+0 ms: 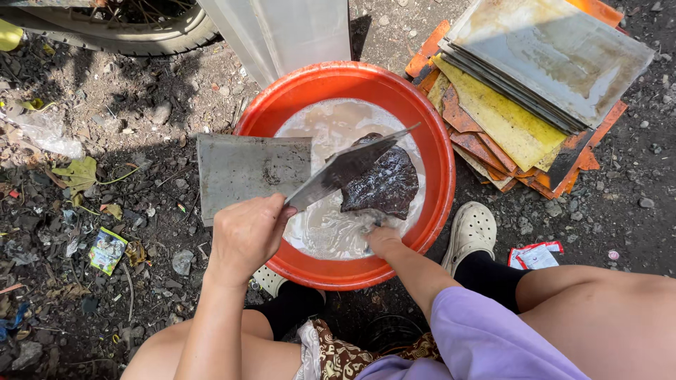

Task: The person sits on the ground and scrubs rectangular metal sheets with a cloth using soapy water from a red basin. They repeatedly dip the cloth, wipe both sides of each sheet, and place cleaned sheets aside.

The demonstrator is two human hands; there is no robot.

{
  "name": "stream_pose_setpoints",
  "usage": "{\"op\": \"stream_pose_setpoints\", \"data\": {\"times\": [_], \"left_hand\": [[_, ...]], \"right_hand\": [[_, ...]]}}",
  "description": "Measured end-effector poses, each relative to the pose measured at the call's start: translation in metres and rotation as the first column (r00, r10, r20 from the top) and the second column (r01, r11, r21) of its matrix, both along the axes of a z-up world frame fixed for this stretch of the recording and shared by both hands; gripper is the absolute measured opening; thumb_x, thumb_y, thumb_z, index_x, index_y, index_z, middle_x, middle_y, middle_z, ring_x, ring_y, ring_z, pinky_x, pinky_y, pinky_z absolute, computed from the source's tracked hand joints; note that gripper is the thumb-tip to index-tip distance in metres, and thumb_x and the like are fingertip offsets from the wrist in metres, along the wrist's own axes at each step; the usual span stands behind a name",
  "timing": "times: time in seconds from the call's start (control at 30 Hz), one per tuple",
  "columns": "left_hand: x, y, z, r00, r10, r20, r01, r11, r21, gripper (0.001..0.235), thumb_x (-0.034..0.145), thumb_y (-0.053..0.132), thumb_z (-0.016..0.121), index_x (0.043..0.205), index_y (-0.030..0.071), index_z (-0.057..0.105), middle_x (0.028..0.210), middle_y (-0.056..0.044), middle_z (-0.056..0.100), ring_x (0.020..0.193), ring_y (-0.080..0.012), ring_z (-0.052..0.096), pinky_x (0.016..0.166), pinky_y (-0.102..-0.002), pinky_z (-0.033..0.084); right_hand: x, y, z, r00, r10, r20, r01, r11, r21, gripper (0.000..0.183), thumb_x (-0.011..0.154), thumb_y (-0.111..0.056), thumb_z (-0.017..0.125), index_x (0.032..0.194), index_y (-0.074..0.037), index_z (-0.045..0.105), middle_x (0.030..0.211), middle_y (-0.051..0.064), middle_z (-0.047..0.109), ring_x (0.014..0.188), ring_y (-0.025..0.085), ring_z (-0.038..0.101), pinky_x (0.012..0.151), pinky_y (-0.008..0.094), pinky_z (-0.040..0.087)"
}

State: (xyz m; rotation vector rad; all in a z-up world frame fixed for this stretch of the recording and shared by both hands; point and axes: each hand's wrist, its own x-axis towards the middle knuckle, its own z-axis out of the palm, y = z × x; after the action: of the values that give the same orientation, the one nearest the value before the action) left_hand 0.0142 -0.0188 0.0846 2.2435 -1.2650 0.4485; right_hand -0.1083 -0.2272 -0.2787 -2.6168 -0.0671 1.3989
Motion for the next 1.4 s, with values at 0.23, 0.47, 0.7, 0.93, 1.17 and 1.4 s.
{"op": "stream_pose_setpoints", "data": {"times": [0.23, 0.47, 0.7, 0.93, 1.17, 1.4], "left_hand": [[0.001, -0.002, -0.001, 0.969, 0.230, 0.093, -0.234, 0.971, 0.042, 0.025, 0.085, 0.006, 0.081, 0.107, 0.006, 0.068, 0.103, -0.008, 0.069, 0.109, -0.0276, 0.066, 0.099, -0.051, 0.048], [0.011, 0.002, -0.015, 0.233, -0.233, -0.944, -0.800, 0.506, -0.322, 0.035, 0.099, 0.027, 0.057, 0.134, 0.023, 0.059, 0.151, 0.008, 0.026, 0.142, -0.0218, 0.032, 0.105, -0.061, 0.033], [-0.003, 0.029, -0.020, 0.173, -0.303, -0.937, -0.858, 0.421, -0.295, 0.049, 0.092, -0.002, 0.050, 0.137, 0.016, 0.043, 0.139, -0.018, 0.056, 0.114, -0.0255, 0.062, 0.091, -0.043, 0.057], [-0.011, 0.026, -0.036, 0.308, -0.278, -0.910, -0.811, 0.424, -0.404, 0.060, 0.087, -0.011, 0.047, 0.143, 0.008, 0.037, 0.134, -0.019, 0.067, 0.113, -0.0211, 0.067, 0.096, -0.034, 0.055], [-0.003, 0.026, -0.036, 0.358, -0.309, -0.881, -0.803, 0.380, -0.459, 0.065, 0.087, -0.012, 0.047, 0.150, -0.002, 0.038, 0.140, -0.018, 0.065, 0.121, -0.0214, 0.066, 0.103, -0.033, 0.052], [0.006, 0.035, -0.037, 0.485, -0.298, -0.822, -0.702, 0.428, -0.569, 0.065, 0.088, -0.013, 0.046, 0.151, -0.004, 0.037, 0.145, -0.018, 0.061, 0.128, -0.0217, 0.063, 0.109, -0.033, 0.050]], "right_hand": [[-0.014, -0.023, 0.013, 0.994, 0.003, 0.109, -0.025, 0.980, 0.200, 0.054, 0.086, -0.011, 0.069, 0.135, -0.033, 0.064, 0.133, 0.008, 0.065, 0.124, 0.031, 0.062, 0.104, 0.045, 0.049], [-0.043, -0.067, 0.052, 0.917, -0.139, 0.375, -0.018, 0.922, 0.386, 0.057, 0.076, 0.000, 0.063, 0.128, -0.023, 0.069, 0.121, 0.011, 0.071, 0.113, 0.033, 0.067, 0.105, 0.042, 0.051], [-0.057, -0.069, 0.064, 0.850, -0.202, 0.487, 0.002, 0.925, 0.380, 0.045, 0.074, 0.001, 0.066, 0.117, -0.011, 0.070, 0.116, 0.013, 0.071, 0.112, 0.034, 0.066, 0.100, 0.044, 0.048], [-0.019, -0.117, 0.150, 0.878, -0.385, 0.285, 0.190, 0.826, 0.531, 0.049, 0.077, -0.003, 0.067, 0.124, -0.017, 0.068, 0.116, 0.013, 0.074, 0.112, 0.032, 0.069, 0.099, 0.039, 0.052], [0.011, -0.164, 0.240, 0.867, -0.387, 0.315, 0.298, 0.908, 0.295, 0.047, 0.078, -0.001, 0.062, 0.119, -0.020, 0.075, 0.116, 0.012, 0.075, 0.113, 0.030, 0.069, 0.097, 0.040, 0.053], [0.014, -0.163, 0.295, 0.745, -0.516, 0.423, 0.361, 0.844, 0.396, 0.046, 0.076, 0.002, 0.069, 0.118, -0.018, 0.074, 0.107, 0.010, 0.077, 0.103, 0.027, 0.072, 0.092, 0.040, 0.054]]}}
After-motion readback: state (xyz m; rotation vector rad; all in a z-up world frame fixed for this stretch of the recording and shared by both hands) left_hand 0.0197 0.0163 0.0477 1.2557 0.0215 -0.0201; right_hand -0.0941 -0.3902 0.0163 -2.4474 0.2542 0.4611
